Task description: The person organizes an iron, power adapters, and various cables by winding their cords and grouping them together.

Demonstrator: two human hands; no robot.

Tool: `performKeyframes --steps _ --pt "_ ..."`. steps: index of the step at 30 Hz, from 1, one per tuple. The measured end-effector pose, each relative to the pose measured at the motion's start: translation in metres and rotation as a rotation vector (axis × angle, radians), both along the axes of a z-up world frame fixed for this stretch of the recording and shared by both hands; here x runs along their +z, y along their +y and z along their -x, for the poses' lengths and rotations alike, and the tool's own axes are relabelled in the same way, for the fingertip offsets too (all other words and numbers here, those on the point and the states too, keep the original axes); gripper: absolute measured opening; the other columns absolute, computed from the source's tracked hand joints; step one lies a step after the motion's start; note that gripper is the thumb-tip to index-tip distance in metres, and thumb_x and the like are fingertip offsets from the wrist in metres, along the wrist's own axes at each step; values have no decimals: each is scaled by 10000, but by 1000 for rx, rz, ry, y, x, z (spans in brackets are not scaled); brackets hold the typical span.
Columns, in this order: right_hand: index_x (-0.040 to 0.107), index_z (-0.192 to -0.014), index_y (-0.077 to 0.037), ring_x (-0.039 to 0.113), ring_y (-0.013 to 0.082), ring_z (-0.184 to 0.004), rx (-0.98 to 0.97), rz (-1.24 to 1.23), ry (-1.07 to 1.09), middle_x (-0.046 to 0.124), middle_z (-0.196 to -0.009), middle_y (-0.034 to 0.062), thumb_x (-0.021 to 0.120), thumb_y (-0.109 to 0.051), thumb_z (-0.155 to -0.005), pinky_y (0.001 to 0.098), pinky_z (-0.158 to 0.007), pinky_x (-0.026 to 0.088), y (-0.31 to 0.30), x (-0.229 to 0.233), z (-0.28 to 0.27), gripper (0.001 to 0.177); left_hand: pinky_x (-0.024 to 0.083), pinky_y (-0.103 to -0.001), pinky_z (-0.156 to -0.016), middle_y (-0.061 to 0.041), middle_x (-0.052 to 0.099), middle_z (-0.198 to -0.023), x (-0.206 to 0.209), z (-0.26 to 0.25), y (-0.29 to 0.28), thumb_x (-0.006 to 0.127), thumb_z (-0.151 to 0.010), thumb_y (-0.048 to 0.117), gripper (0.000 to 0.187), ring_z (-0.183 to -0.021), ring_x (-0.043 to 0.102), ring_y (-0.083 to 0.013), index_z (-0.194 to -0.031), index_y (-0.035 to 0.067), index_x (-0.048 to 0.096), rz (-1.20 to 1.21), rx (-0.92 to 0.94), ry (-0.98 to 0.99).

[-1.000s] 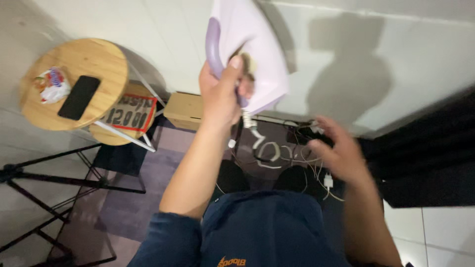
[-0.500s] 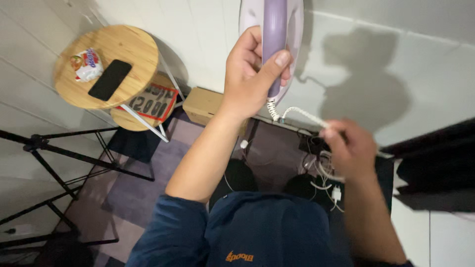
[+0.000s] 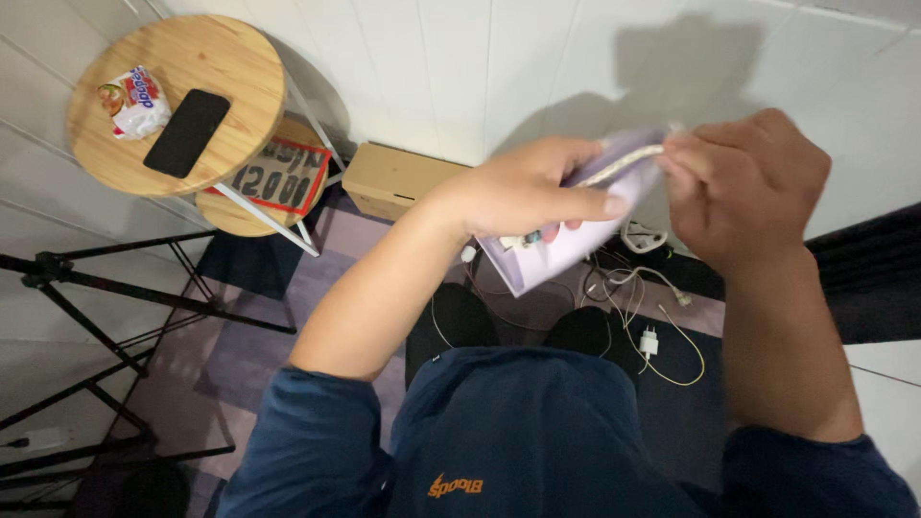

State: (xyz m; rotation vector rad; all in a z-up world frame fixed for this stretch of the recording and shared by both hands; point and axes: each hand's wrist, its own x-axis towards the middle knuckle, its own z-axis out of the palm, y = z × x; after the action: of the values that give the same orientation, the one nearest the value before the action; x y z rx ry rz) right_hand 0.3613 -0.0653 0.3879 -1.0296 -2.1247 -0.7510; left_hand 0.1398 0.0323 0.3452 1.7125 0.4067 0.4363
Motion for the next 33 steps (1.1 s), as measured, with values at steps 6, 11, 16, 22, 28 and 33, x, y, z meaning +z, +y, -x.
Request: performKeyframes --steps 6,11,16,22,28,33 --pt "695 -998 -103 644 177 -679 -85 380 69 666 -796 50 835 -287 -900 296 -571 465 9 -2 -45 251 517 -252 -562 -15 685 -847 -3 17 0 651 -917 121 279 -672 627 -82 -1162 -9 622 279 -352 -198" --pt "675 -1091 -50 626 114 -655 37 953 628 678 -800 33 742 -251 -995 255 -569 504 24 -32 -98 232 481 -243 -601 -32 639 -899 -1 42 -25 611 -1107 154 190 -706 576 -74 -1182 -21 617 399 -531 -400" --pt "651 -1153 -9 618 140 -646 -73 1449 909 656 -803 62 670 -173 -998 292 -580 536 26 -148 -67 227 486 -252 -578 -19 610 -859 10 43 -24 560 -1115 209 273 -638 550 -75 -1264 -15 604 330 -291 -550" --pt "639 -1186 -34 624 111 -687 101 1672 665 647 -818 34 592 -153 -1030 277 -634 580 -59 -194 16 201 473 -235 -583 -39 612 -843 25 64 18 541 -1145 234 328 -632 548 -87 -1349 -15 607 194 53 -747" --pt "636 -1258 -225 676 207 -660 -404 1312 57 714 -796 52 608 -203 -936 384 -613 543 -86 -82 5 324 537 -334 -638 -90 669 -850 33 59 37 563 -1065 307 357 -694 624 -155 -1167 -24 650 -317 327 -70" --pt "707 -1220 -261 692 206 -657 -738 941 -323 702 -838 67 724 -243 -913 388 -578 571 -78 13 -34 308 598 -407 -779 -127 745 -928 35 24 8 495 -1028 482 500 -807 731 -247 -1161 34 672 -607 -48 452"
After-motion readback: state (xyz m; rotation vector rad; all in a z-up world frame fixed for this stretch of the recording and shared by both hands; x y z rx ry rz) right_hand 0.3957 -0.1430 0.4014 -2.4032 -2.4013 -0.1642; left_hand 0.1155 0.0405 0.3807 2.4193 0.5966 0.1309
